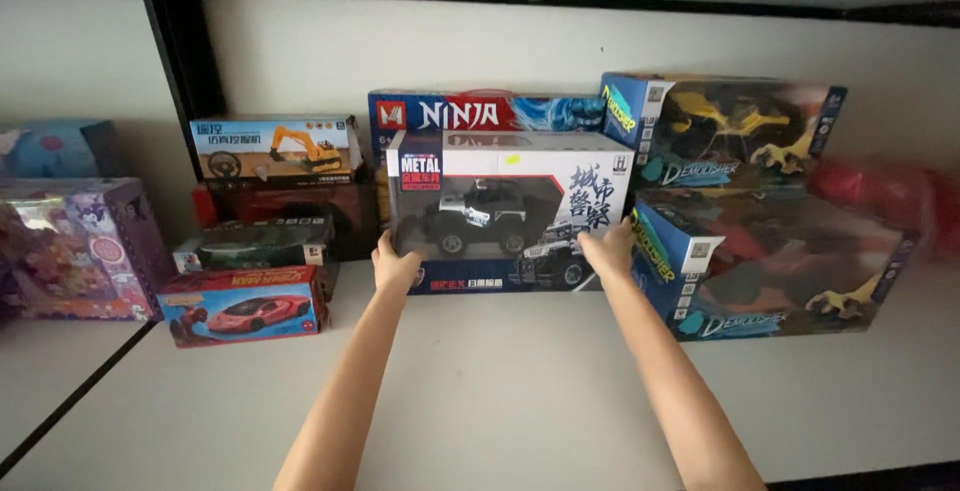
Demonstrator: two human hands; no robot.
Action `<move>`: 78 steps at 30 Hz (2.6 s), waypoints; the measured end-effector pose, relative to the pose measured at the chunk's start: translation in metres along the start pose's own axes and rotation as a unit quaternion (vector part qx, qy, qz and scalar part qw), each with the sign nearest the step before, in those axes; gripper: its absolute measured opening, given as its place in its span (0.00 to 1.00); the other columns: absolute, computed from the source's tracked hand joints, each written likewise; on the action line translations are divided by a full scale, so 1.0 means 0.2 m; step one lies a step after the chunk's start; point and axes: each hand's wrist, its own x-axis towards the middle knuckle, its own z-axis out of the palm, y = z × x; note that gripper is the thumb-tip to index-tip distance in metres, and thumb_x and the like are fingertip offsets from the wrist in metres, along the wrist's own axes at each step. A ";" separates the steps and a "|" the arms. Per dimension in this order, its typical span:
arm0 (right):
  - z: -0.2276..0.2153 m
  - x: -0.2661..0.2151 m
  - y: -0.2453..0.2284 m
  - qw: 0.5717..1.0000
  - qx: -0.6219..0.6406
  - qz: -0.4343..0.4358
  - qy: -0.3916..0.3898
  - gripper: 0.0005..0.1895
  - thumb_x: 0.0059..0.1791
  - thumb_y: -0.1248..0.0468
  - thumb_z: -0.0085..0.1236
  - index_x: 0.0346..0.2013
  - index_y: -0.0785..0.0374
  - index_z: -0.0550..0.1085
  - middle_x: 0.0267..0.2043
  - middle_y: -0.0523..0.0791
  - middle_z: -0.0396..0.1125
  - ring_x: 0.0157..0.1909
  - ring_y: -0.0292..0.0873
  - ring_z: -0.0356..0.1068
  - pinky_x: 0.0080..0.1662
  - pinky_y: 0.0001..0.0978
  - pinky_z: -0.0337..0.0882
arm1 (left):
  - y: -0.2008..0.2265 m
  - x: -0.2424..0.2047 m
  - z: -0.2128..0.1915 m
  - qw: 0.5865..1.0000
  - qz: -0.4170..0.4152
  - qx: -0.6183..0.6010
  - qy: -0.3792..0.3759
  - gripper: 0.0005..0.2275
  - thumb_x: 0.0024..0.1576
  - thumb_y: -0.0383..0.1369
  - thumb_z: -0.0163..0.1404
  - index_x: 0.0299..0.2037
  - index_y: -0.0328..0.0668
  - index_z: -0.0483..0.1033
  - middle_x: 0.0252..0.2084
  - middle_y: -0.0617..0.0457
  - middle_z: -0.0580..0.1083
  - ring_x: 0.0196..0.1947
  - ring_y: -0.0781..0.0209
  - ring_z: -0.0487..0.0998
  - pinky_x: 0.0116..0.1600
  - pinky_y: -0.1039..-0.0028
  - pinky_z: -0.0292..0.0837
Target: Organizing various toy boxes on a shelf and wiping one box with a cloth.
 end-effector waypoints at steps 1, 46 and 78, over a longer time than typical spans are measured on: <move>0.00 0.02 0.00 1.000 0.000 0.003 -0.002 0.23 0.38 0.69 0.64 0.43 0.78 0.69 0.37 0.59 0.73 0.26 0.50 0.75 0.29 0.40 0.75 | 0.02 0.00 0.00 1.000 -0.002 0.003 0.000 0.44 0.42 0.39 0.64 0.72 0.51 0.57 0.68 0.43 0.59 0.67 0.46 0.64 0.68 0.63 0.63; -0.92 -1.23 -0.55 0.991 0.101 -0.083 -0.038 0.34 0.45 0.63 0.63 0.65 0.64 0.65 0.60 0.52 0.66 0.63 0.48 0.66 0.65 0.50 0.63 | 0.31 -1.22 -0.96 0.973 0.154 -0.165 -0.043 0.36 0.45 0.25 0.54 0.69 0.43 0.60 0.59 0.44 0.57 0.62 0.47 0.66 0.64 0.62 0.65; -0.12 -2.32 -1.10 0.798 0.407 -0.235 -0.378 0.51 0.40 0.68 0.76 0.72 0.69 0.57 0.64 0.50 0.62 0.64 0.47 0.69 0.58 0.42 0.75 | 0.14 -2.79 -2.34 0.837 0.235 0.118 0.480 0.48 0.44 0.38 0.75 0.74 0.43 0.57 0.64 0.49 0.58 0.68 0.52 0.64 0.75 0.60 0.62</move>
